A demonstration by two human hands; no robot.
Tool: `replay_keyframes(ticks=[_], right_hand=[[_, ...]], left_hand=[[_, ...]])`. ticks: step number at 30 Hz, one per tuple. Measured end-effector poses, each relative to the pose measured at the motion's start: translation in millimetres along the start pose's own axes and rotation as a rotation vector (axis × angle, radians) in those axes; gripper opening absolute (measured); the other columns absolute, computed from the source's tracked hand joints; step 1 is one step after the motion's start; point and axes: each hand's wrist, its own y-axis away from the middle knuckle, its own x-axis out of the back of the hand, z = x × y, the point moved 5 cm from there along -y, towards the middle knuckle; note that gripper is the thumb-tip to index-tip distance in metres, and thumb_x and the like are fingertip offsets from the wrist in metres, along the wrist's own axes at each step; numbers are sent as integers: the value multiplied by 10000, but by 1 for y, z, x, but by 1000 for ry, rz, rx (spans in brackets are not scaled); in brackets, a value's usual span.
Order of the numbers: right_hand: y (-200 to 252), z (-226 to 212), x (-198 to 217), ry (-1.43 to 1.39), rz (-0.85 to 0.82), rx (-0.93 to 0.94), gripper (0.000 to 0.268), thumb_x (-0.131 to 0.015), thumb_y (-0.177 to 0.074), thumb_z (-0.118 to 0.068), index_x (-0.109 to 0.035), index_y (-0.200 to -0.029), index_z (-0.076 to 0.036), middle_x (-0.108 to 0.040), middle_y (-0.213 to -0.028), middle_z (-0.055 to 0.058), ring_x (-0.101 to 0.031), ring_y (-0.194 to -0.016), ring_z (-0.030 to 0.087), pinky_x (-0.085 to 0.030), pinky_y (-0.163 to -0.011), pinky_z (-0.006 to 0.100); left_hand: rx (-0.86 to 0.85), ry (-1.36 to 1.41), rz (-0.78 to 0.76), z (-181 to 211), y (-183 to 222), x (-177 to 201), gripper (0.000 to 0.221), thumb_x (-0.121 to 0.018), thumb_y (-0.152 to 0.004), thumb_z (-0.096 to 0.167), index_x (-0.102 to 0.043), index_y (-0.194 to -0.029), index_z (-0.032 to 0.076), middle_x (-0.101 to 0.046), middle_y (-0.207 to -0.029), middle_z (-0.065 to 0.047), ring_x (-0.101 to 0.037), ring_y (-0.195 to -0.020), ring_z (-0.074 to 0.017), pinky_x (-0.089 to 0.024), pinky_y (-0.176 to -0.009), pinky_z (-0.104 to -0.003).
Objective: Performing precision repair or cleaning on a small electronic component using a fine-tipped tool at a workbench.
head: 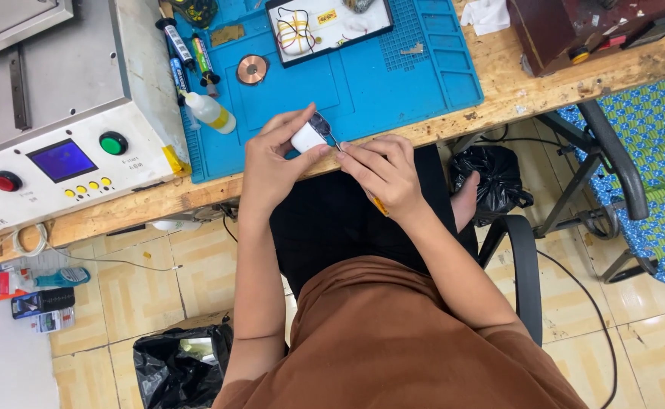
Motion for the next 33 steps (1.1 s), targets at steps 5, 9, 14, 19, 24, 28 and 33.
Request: replay_keyframes(ticks=[5, 9, 14, 19, 24, 28, 33], right_hand=[[-7, 1, -1, 3, -13, 30, 109, -783, -1052, -81, -882, -1094, -97, -853, -1111, 60, -727, -967, 209, -570, -937, 391], [-6, 5, 1, -18, -69, 15, 95, -816, -1030, -92, -877, -1102, -96, -849, -1129, 58, -733, -954, 212, -572, -938, 394], [-8, 5, 0, -27, -87, 15, 113, -772, -1062, -93, -871, -1117, -97, -839, -1147, 59, -738, -966, 217, -568, -943, 390], [-6, 6, 0, -29, -98, 15, 104, -817, -1030, -89, -872, -1117, -99, -840, -1146, 66, -747, -964, 220, -570, -958, 399], [-1, 8, -1, -43, -115, -3, 152, -742, -1078, -91, -868, -1163, -103, -829, -1179, 66, -743, -984, 217, -566, -963, 399], [-1, 8, -1, -46, -126, -10, 141, -754, -1069, -94, -866, -1155, -102, -827, -1181, 68, -750, -995, 224, -565, -971, 404], [1, 10, 1, -76, -150, -35, 152, -763, -1059, -71, -862, -1171, -98, -823, -1175, 67, -743, -978, 224, -550, -958, 399]], left_hand=[[16, 12, 8, -4, -2, 2, 644, -1002, -856, 93, -730, -1440, 78, -741, -1302, -254, -731, -1238, -435, -652, -997, -441], [41, 32, -10, -10, -3, 3, 646, -1001, -863, 113, -725, -1447, 90, -745, -1310, -229, -734, -1239, -376, -654, -987, -391], [44, 34, -17, -11, -3, 4, 653, -1000, -863, 116, -720, -1453, 91, -746, -1315, -232, -732, -1242, -374, -654, -983, -391], [51, 30, -28, -10, -3, 5, 649, -995, -874, 118, -717, -1459, 86, -741, -1327, -236, -731, -1246, -382, -656, -979, -391], [26, 14, -53, -8, -5, 5, 633, -979, -884, 79, -716, -1459, 78, -746, -1324, -234, -725, -1254, -380, -652, -982, -393], [34, 25, -58, -9, -4, 5, 635, -979, -883, 83, -716, -1461, 88, -747, -1324, -237, -719, -1265, -383, -654, -985, -393], [35, 27, -55, -5, -4, 5, 635, -973, -885, 74, -713, -1464, 85, -748, -1325, -243, -709, -1280, -403, -643, -998, -417]])
